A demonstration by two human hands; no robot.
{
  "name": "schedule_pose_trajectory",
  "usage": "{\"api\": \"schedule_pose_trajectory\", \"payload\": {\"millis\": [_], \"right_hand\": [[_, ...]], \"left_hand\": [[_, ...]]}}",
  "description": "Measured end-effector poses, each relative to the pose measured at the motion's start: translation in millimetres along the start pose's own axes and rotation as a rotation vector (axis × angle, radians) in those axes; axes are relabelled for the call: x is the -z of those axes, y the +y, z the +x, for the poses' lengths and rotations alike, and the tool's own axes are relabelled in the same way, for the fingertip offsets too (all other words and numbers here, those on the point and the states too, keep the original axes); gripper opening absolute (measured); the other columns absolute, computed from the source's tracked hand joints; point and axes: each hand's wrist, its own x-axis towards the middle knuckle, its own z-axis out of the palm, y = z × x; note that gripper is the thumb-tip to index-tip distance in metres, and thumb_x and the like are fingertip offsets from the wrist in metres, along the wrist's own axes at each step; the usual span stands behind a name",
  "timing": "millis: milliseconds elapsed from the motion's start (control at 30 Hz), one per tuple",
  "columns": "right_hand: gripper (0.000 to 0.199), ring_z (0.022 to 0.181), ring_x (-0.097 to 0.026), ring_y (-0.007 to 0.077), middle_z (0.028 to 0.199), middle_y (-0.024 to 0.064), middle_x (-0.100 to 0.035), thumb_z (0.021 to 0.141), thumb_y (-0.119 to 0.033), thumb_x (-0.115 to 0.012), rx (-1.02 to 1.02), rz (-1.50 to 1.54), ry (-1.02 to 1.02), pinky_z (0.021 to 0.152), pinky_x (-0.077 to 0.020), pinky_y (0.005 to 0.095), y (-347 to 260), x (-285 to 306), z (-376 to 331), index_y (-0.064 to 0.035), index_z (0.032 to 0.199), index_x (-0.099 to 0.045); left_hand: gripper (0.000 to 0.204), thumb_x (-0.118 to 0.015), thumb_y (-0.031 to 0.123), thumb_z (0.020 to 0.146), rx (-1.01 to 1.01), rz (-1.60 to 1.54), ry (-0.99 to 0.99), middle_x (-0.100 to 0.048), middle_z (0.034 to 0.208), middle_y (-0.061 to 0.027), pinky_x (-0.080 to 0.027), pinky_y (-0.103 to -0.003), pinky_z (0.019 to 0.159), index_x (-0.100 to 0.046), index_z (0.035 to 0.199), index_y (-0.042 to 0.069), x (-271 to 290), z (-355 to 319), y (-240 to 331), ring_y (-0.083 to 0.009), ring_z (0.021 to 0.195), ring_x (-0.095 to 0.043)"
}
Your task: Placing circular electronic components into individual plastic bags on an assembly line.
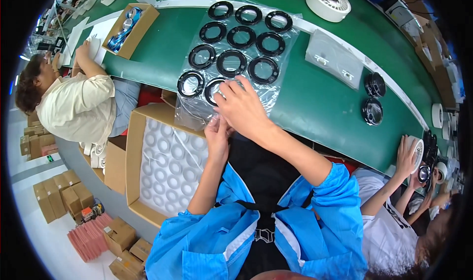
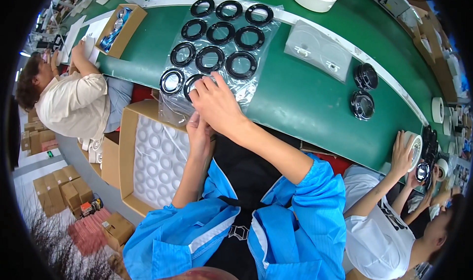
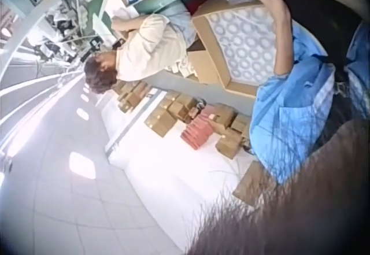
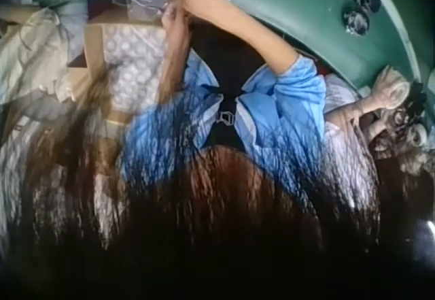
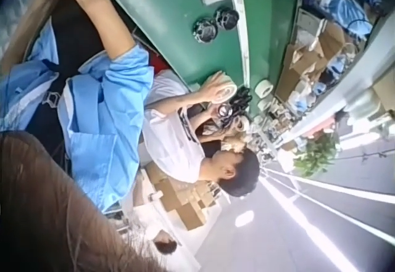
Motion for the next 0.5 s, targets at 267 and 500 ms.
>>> {"api": "schedule_pose_trajectory", "payload": {"millis": [267, 500], "right_hand": [[0.028, 0.075, -0.070, 0.0164, 0.097, 0.0075, -0.076, 0.113, -0.027, -0.066, -0.619, 0.959, 0.493, 0.060, -0.0583, 0.0350, 69.8, 61.1, 8.4, -0.0007, 0.110, -0.078], [0.030, 0.080, -0.073, 0.0164, 0.103, 0.0092, -0.077, 0.110, -0.023, -0.074, -1.147, 0.971, 0.256, 0.064, -0.0623, 0.0336, 102.2, 80.7, -148.2, 0.0038, 0.123, -0.076]], "left_hand": [[0.031, -0.065, 0.029, 0.116, 0.020, 0.025, -0.068, -0.078, 0.117, -0.0104, -0.063, -0.033, 0.088, -0.067, 0.129, 0.001, 9.4, 8.5, -2.2, -0.0219, 0.102, -0.078], [0.087, -0.074, 0.059, 0.103, 0.107, -0.039, -0.226, -0.060, 0.154, -0.0201, -0.058, -0.050, 0.111, -0.044, 0.164, 0.005, 19.0, -6.5, 23.7, -0.0341, 0.139, -0.064]]}}
